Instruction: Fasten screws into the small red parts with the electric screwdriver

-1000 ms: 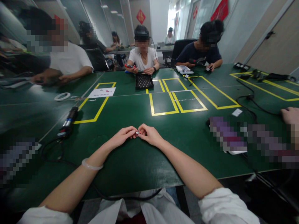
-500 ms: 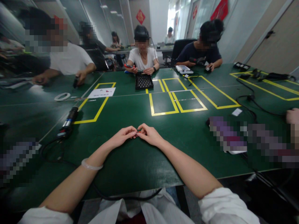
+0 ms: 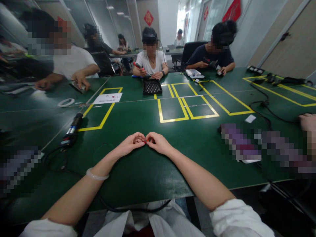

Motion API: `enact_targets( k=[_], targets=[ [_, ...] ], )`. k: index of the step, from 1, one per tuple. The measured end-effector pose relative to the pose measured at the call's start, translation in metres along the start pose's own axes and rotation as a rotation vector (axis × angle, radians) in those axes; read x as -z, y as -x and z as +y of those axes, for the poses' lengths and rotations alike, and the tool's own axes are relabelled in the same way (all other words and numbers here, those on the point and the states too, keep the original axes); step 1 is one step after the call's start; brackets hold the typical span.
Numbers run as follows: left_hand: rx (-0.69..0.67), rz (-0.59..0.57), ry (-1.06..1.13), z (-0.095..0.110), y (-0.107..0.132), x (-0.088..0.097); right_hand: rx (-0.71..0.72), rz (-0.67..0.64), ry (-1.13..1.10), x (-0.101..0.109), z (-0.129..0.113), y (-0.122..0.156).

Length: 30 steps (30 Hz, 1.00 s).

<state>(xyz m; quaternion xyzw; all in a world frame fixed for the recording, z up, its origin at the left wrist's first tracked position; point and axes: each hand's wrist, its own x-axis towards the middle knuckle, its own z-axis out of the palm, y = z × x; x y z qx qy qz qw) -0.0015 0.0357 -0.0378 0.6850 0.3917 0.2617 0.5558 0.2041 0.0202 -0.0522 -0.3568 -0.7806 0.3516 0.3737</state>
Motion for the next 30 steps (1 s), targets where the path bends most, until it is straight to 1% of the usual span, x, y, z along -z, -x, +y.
enact_targets(
  k=[3, 8, 13, 23, 30],
  targets=[
    [0.002, 0.01, 0.001, 0.003, -0.0003, -0.0006, 0.008, 0.006, 0.011, 0.0, 0.0001, -0.0003],
    [0.007, 0.006, 0.0, 0.0066, 0.0004, -0.0007, -0.03, -0.002, 0.008, -0.0006, -0.0007, 0.0],
    [-0.002, -0.002, -0.005, 0.0046, 0.0007, 0.0004, -0.043, -0.014, 0.022, -0.0015, -0.002, 0.0006],
    [0.01, -0.034, -0.015, 0.0017, 0.0003, 0.0013, -0.022, 0.003, 0.148, 0.0003, 0.0003, 0.0007],
    [0.003, -0.046, -0.006, -0.0005, 0.0003, 0.0024, -0.048, 0.005, 0.158, 0.0, -0.0007, 0.0005]
  ],
)
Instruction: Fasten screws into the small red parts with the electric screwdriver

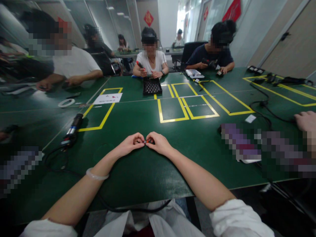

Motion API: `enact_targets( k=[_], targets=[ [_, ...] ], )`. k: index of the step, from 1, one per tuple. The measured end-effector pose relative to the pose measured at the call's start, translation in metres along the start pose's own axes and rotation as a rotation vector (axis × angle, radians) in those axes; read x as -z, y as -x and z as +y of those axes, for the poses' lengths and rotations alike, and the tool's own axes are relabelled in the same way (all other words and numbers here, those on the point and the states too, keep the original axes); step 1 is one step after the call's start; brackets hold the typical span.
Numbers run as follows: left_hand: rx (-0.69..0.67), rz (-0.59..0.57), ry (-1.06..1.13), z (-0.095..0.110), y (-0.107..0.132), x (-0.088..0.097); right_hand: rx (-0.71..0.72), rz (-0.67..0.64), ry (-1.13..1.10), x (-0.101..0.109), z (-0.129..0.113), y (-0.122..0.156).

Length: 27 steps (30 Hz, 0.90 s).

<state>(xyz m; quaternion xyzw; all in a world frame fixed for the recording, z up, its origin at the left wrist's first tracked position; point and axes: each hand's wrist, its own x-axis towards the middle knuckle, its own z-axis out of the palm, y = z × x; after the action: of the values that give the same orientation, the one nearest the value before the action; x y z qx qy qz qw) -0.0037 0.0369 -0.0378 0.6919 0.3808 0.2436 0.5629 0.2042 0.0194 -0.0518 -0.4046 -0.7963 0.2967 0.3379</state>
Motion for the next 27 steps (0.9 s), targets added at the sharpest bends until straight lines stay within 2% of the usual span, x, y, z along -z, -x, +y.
enact_targets(
  k=[13, 21, 27],
  targets=[
    [-0.008, 0.054, -0.129, 0.01, 0.001, 0.0, -0.023, -0.012, -0.141, 0.0, -0.001, -0.001],
    [0.007, 0.043, -0.131, 0.01, 0.001, -0.001, -0.14, -0.037, -0.294, 0.0, 0.002, -0.003],
    [0.04, 0.037, -0.132, 0.011, 0.002, 0.01, -0.163, -0.056, -0.303, 0.001, 0.002, -0.003]
  ],
)
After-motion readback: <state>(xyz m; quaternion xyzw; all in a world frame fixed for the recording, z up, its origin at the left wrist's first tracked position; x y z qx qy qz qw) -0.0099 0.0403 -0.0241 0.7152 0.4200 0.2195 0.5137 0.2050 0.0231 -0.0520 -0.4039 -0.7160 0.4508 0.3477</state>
